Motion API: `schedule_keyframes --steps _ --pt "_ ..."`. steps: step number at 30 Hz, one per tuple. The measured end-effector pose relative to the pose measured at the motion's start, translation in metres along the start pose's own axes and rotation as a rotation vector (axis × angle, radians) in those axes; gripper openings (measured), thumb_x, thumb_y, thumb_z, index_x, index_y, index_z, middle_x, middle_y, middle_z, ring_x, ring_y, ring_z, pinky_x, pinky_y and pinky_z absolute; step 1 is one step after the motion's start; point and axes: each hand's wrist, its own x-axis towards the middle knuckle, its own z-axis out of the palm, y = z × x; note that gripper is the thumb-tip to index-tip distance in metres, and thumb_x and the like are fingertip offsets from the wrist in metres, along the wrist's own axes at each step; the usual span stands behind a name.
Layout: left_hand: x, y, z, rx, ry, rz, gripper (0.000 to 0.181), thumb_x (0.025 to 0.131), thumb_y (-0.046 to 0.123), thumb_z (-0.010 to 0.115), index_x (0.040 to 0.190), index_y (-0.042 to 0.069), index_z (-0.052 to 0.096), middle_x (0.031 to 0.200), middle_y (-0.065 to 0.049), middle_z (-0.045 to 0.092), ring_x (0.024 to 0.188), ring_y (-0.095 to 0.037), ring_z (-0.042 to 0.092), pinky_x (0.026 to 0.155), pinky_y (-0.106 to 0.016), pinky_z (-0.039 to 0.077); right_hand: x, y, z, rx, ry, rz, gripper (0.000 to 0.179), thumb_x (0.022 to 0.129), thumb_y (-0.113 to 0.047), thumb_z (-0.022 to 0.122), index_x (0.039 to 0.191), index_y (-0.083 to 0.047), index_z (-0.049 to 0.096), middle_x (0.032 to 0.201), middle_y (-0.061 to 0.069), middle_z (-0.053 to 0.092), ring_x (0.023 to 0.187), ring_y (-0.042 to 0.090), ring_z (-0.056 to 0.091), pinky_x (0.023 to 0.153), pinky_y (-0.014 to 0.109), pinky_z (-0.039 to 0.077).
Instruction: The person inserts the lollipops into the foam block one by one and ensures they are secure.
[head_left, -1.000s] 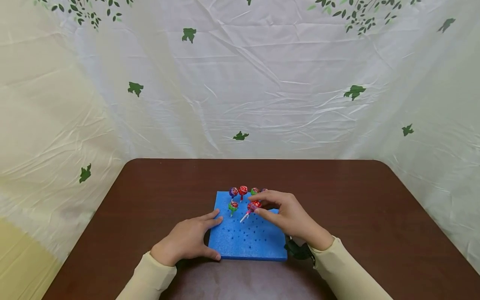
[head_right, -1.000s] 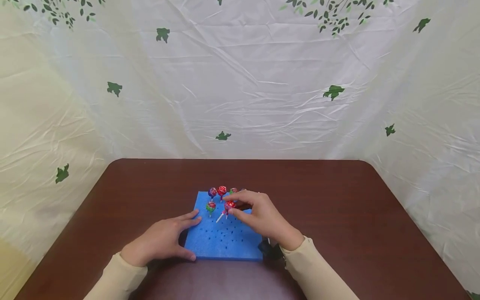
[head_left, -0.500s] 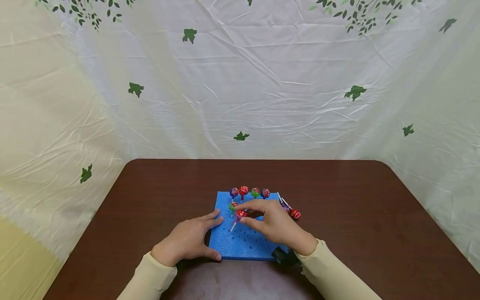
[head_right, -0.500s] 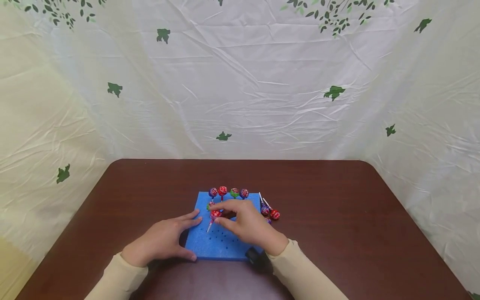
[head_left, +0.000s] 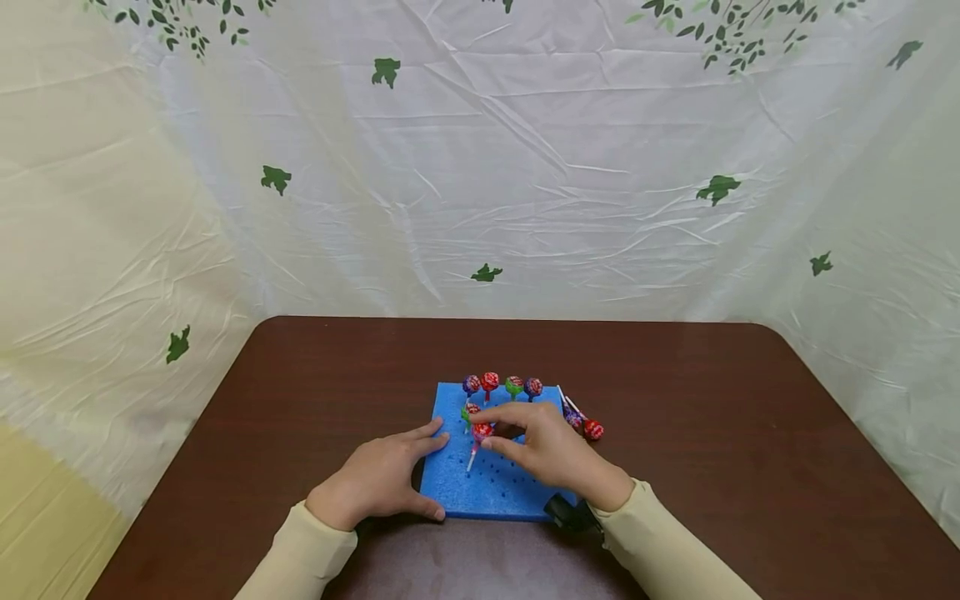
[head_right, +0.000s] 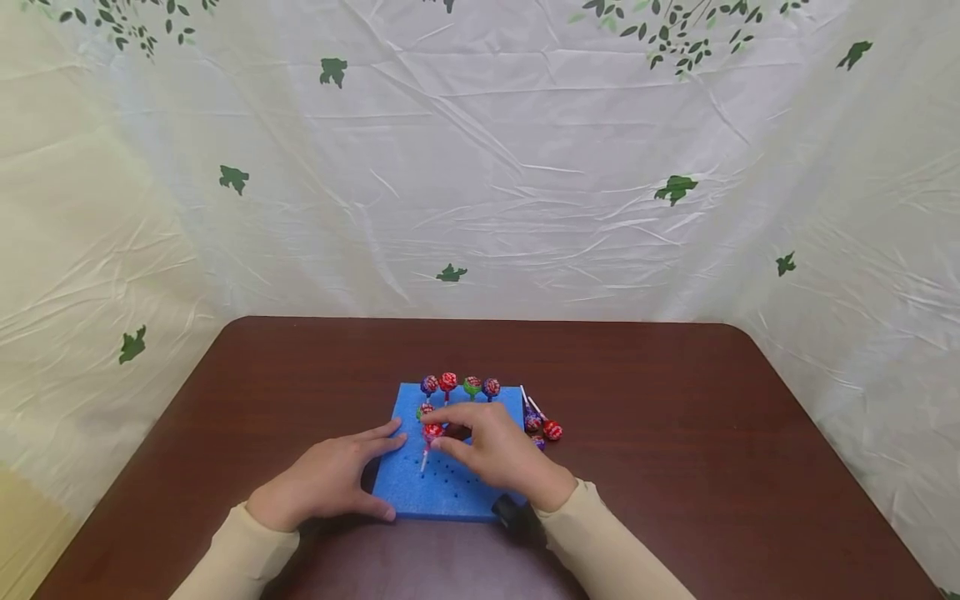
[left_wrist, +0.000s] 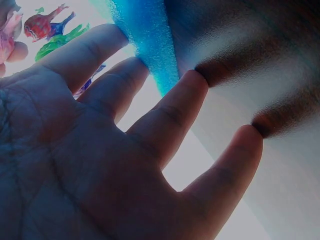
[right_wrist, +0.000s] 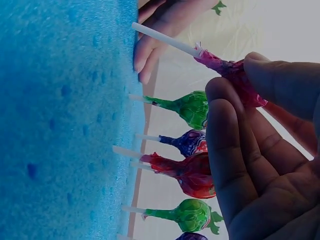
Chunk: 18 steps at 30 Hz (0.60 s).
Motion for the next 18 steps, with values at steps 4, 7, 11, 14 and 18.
schedule_keyframes --steps 4,7,11,14,18 --pt "0.003 -0.002 0.000 -0.001 0.000 -0.004 0.099 0.068 0.064 0.082 0.146 0.012 0.052 0.157 -0.007 0.038 0.134 -0.031 0.048 0.098 -0.052 0.047 0.002 0.003 0.002 0.004 -0.015 0.013 0.034 0.092 -0.018 0.073 0.126 -0.013 0.070 0.115 -0.006 0.070 0.090 0.003 0.065 0.081 0.028 0.055" --pt "0.005 -0.003 0.000 -0.002 0.004 -0.002 0.098 0.068 0.064 0.082 0.146 0.012 0.052 0.157 -0.006 0.038 0.134 -0.031 0.048 0.098 -0.052 0.047 0.003 0.006 0.003 -0.004 -0.025 0.017 0.032 0.093 -0.018 0.073 0.124 -0.012 0.070 0.112 -0.007 0.070 0.088 0.003 0.065 0.080 0.028 0.055" --pt "0.007 -0.005 0.000 -0.002 0.003 0.001 0.099 0.068 0.065 0.082 0.146 0.012 0.052 0.157 -0.007 0.038 0.133 -0.031 0.049 0.097 -0.052 0.047 0.005 0.006 0.004 -0.044 -0.041 0.003 0.031 0.092 -0.017 0.074 0.122 -0.011 0.071 0.110 -0.006 0.071 0.087 0.002 0.065 0.080 0.027 0.056" --pt "0.009 -0.006 -0.001 -0.001 0.000 -0.003 0.099 0.068 0.066 0.081 0.146 0.012 0.052 0.157 -0.006 0.038 0.133 -0.032 0.049 0.097 -0.053 0.047 0.006 0.002 0.004 -0.078 -0.052 -0.014 0.032 0.091 -0.017 0.075 0.122 -0.010 0.071 0.110 -0.004 0.071 0.088 0.001 0.065 0.079 0.028 0.056" --pt "0.012 -0.008 -0.001 -0.001 -0.003 -0.009 0.099 0.068 0.067 0.081 0.147 0.013 0.052 0.157 -0.006 0.038 0.133 -0.031 0.049 0.097 -0.053 0.047 0.009 0.000 0.003 -0.091 -0.058 -0.003 0.032 0.091 -0.017 0.076 0.121 -0.010 0.071 0.109 -0.005 0.071 0.088 0.001 0.065 0.078 0.029 0.056"
